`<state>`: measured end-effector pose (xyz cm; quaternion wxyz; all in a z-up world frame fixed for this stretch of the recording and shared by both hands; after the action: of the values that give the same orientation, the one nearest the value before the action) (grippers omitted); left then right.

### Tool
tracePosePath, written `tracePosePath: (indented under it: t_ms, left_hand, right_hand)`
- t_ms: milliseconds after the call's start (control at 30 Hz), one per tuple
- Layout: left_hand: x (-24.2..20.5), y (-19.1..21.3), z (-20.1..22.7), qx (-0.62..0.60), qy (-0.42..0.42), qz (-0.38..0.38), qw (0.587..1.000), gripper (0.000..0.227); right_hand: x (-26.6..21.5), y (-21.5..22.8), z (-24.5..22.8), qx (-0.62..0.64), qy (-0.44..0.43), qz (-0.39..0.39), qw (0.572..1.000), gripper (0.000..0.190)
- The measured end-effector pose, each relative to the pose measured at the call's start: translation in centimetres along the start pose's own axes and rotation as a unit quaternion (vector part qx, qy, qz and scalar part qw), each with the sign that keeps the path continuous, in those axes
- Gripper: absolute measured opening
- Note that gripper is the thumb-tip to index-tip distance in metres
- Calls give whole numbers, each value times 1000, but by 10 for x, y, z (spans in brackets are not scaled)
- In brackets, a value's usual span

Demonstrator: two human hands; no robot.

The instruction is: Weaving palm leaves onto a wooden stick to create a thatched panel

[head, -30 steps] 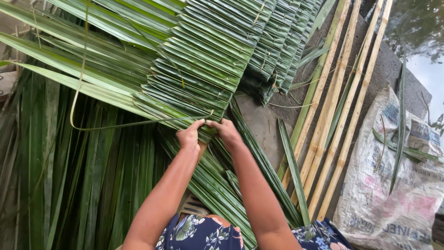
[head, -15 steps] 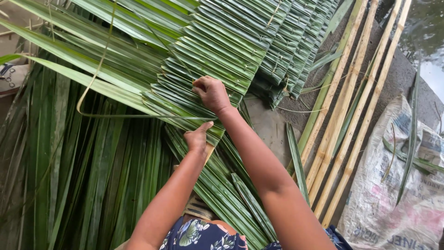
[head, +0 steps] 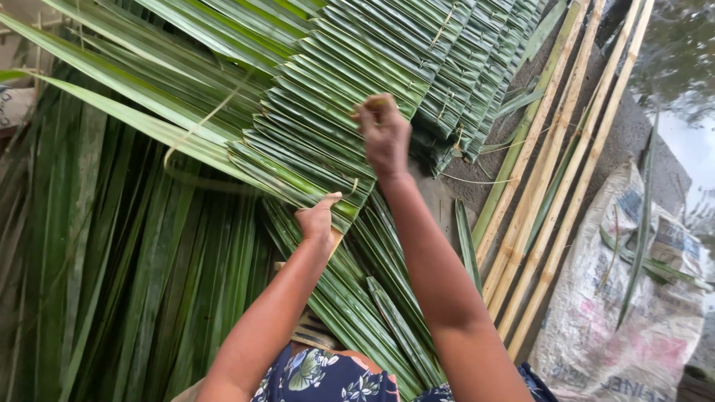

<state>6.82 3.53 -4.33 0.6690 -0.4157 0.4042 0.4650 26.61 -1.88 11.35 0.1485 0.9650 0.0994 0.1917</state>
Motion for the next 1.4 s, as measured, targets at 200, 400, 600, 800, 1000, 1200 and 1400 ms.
tracePosePath:
  t_ms: [200, 400, 600, 800, 1000, 1200, 1400]
  left_hand:
    - [22, 16, -8, 40, -17, -1, 999, 57]
    - [21, 10, -10, 5, -34, -9, 999, 48]
    - [32, 17, -8, 39, -64, -2, 997, 45]
    - [28, 1, -13, 14, -54, -12, 998, 48]
    - [28, -6, -14, 34, -64, -26, 997, 49]
    - [34, -9, -31, 43, -56, -37, 997, 50]
    - [41, -8, -31, 28, -55, -47, 997, 45]
  right_hand:
    - [-89, 70, -15, -109, 23, -33, 993, 12]
    - [-144, 33, 25, 78, -66, 11, 995, 3]
    - [-140, 32, 9, -34, 50, 2, 998, 7]
    - [-135, 27, -14, -155, 125, -54, 978, 9]
    - [-136, 23, -18, -212, 148, -76, 963, 12]
    - [-142, 15, -17, -320, 177, -116, 924, 13]
    - [-146, 4, -10, -424, 215, -101, 874, 15]
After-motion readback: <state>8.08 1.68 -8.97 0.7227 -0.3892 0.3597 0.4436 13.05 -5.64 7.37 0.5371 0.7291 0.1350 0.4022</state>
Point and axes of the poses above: each hand's wrist, its own x-axis towards the middle knuckle, its own y-axis out of the back of the hand, z = x × y, the point moved 7 cm from there along x, towards the middle knuckle, and after that the axes turned 11 degrees about y, right-handed, at the moved point
